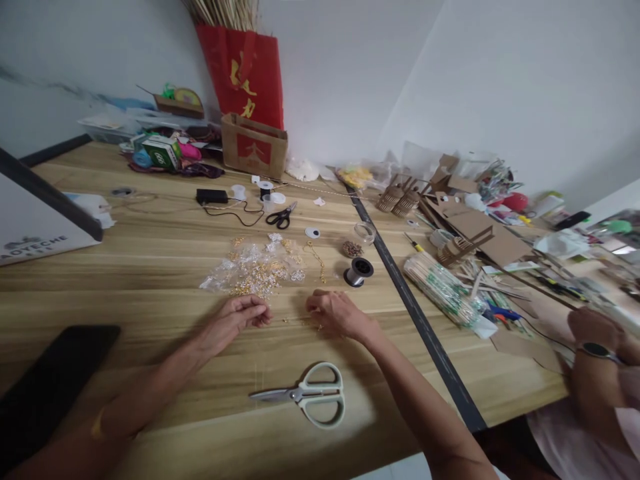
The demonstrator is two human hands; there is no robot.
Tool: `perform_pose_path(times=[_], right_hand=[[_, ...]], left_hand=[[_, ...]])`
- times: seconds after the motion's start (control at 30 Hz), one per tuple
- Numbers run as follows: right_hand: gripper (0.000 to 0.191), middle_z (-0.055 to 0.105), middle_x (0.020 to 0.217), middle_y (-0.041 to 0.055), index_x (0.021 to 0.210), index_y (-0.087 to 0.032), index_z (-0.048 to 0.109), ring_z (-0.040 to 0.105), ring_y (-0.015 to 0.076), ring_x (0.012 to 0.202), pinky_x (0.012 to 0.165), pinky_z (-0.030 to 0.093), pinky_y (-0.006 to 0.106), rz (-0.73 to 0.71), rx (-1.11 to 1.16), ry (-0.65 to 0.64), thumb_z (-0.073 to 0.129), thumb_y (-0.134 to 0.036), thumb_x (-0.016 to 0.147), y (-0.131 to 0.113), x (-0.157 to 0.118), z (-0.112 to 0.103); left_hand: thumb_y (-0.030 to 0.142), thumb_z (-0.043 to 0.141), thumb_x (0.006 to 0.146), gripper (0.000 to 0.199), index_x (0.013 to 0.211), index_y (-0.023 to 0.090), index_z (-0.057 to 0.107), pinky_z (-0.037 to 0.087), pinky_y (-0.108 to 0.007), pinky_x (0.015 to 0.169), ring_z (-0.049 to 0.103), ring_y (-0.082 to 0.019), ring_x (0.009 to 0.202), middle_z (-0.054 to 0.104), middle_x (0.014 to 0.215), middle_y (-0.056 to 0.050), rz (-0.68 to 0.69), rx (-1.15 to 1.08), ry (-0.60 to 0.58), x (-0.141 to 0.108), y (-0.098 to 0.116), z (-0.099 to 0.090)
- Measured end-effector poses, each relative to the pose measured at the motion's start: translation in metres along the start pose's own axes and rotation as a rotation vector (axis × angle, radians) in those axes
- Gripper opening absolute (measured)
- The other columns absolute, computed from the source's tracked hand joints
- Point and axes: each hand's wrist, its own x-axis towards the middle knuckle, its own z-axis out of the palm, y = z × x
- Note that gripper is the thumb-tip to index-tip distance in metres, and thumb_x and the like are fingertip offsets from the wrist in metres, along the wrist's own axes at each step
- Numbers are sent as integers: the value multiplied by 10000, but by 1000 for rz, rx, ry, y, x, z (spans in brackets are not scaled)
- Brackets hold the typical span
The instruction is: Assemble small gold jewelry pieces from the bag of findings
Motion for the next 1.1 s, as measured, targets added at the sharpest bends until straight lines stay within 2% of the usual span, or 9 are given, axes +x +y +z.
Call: perform_pose_path(times=[0.2, 0.43, 0.63, 0.8, 0.93, 1.1], right_hand=[[166, 612, 898, 76, 852, -146, 623, 560, 128, 712, 556, 265, 234, -9, -275, -123, 477, -197, 911, -2, 1, 6], [134, 591, 958, 105, 888, -123, 588, 573, 163, 767, 559, 311, 251, -67, -384, -198, 455, -125, 899, -6, 6, 10], [117, 610, 942, 102, 918, -128, 559, 587, 149, 725, 593, 338, 244, -72, -302, -194, 443, -133, 899, 3, 6, 7], [114, 637, 853, 56, 914, -142, 568, 579, 143, 735, 611, 329, 229, -64, -177, -127, 457, -142, 886, 14, 3, -1], [164, 629, 946, 79, 983, -147, 580, 588, 160, 772, 609, 328, 238, 68, -302, -89, 456, -125, 878, 24, 2, -14], [259, 575, 1037, 145, 1070, -125, 566, 590, 197, 807, 613, 355, 262, 255, -506, -140, 454, -72, 842, 42, -2, -17]], left_hand=[[306, 703, 688, 195, 729, 124, 646, 450, -249, 649, 600, -132, 666, 673, 712, -38, -3, 20, -3, -1, 1, 0], [305, 691, 699, 189, 732, 125, 644, 446, -254, 655, 599, -135, 673, 671, 715, -40, 1, 37, 1, 0, 1, -3], [300, 680, 714, 179, 754, 129, 644, 437, -252, 654, 596, -133, 675, 672, 720, -36, 11, 42, 16, 2, -3, -7], [294, 667, 727, 166, 752, 132, 643, 434, -248, 654, 593, -131, 681, 666, 719, -31, 19, 40, 5, 2, -2, -7], [283, 664, 731, 156, 761, 132, 643, 433, -245, 656, 591, -127, 681, 665, 726, -30, 9, 20, -5, 3, -4, -9], [276, 648, 749, 140, 766, 137, 642, 429, -236, 655, 588, -123, 688, 664, 735, -27, 33, 14, -28, 4, -8, -12]])
